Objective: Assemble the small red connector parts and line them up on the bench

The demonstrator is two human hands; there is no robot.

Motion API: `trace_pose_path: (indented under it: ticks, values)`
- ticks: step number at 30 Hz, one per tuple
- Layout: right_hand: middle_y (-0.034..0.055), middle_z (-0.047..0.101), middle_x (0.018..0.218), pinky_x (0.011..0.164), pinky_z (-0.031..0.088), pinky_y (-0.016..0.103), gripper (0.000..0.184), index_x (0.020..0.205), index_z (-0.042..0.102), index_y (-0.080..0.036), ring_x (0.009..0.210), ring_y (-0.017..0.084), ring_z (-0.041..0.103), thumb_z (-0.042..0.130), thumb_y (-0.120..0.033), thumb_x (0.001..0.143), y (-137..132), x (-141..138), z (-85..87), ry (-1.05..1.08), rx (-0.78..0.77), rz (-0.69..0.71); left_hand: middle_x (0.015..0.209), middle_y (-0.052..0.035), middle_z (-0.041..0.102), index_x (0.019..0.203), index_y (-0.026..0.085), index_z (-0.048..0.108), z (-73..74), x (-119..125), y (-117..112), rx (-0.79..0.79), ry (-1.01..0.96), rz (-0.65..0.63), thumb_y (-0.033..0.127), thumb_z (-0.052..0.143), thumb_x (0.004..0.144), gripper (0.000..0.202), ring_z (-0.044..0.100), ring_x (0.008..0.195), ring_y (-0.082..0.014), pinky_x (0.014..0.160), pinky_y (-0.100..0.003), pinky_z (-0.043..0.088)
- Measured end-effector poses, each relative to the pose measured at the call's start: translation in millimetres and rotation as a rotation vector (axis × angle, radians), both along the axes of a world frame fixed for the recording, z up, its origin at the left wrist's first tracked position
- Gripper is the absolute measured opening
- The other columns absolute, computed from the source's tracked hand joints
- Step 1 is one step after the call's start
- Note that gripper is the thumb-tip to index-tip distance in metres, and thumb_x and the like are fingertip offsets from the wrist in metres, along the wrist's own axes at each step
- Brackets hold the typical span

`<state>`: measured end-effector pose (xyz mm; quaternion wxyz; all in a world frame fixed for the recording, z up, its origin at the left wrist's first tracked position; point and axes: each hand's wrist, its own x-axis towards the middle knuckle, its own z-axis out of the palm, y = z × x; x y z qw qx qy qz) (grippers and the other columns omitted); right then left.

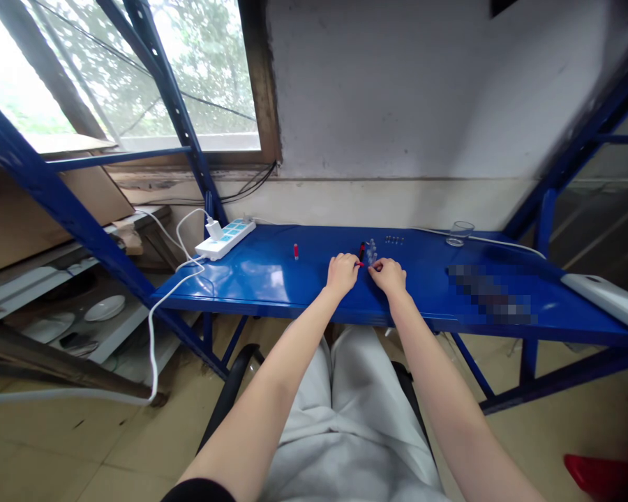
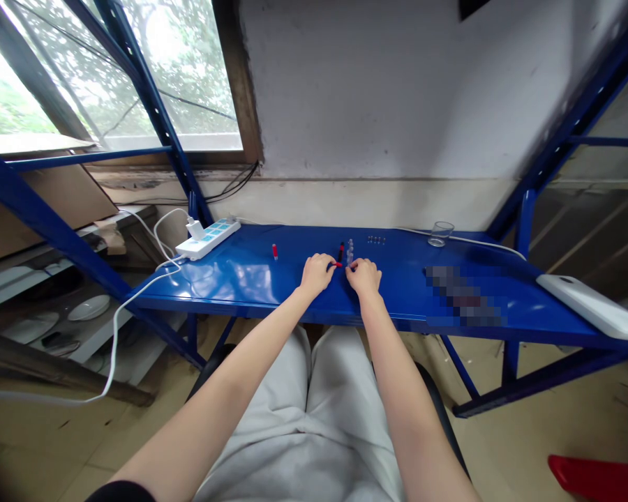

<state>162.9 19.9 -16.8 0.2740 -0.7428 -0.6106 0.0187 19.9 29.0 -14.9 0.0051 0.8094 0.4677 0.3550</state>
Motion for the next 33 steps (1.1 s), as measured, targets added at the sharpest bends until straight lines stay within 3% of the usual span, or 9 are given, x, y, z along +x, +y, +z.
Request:
trace_pose_path:
  ticks: [5, 17, 33]
  values:
    - [0.0065, 0.063, 0.093, 0.068, 0.035, 0.03, 0.015, 0.08, 0.063, -0.02, 0.088, 0.022, 0.054, 0.053, -0.031, 0.077, 1, 0, -1.0, -0.01, 0.008, 0.01, 0.088, -0.0046, 0.064, 0.079, 0.018, 0.059, 0.4, 0, 0, 0.018, -0.042, 0.003, 0.017, 0.048, 0.083, 0.011, 0.053, 0.086, -0.0197, 0.076, -0.033, 0.038]
    - [0.0044, 0.062, 0.08, 0.062, 0.031, 0.027, 0.011, 0.073, 0.059, -0.018, 0.077, 0.018, 0.053, 0.053, -0.026, 0.076, -1, -8, 1.5, -0.162, 0.125, 0.221, 0.083, -0.0052, 0.055, 0.08, 0.018, 0.051, 1.2, -7, -5, 0.156, -0.446, -0.07, 0.013, 0.042, 0.084, 0.011, 0.051, 0.079, -0.0157, 0.074, -0.028, 0.042]
    - [0.0056, 0.061, 0.082, 0.061, 0.03, 0.027, 0.01, 0.074, 0.058, -0.018, 0.075, 0.017, 0.052, 0.05, -0.024, 0.077, -3, -10, 3.7, -0.212, 0.11, 0.241, 0.086, -0.0056, 0.055, 0.083, 0.018, 0.049, 1.9, -9, -6, 0.079, -0.471, -0.026, 0.016, 0.038, 0.087, 0.013, 0.052, 0.083, -0.0149, 0.077, -0.027, 0.042]
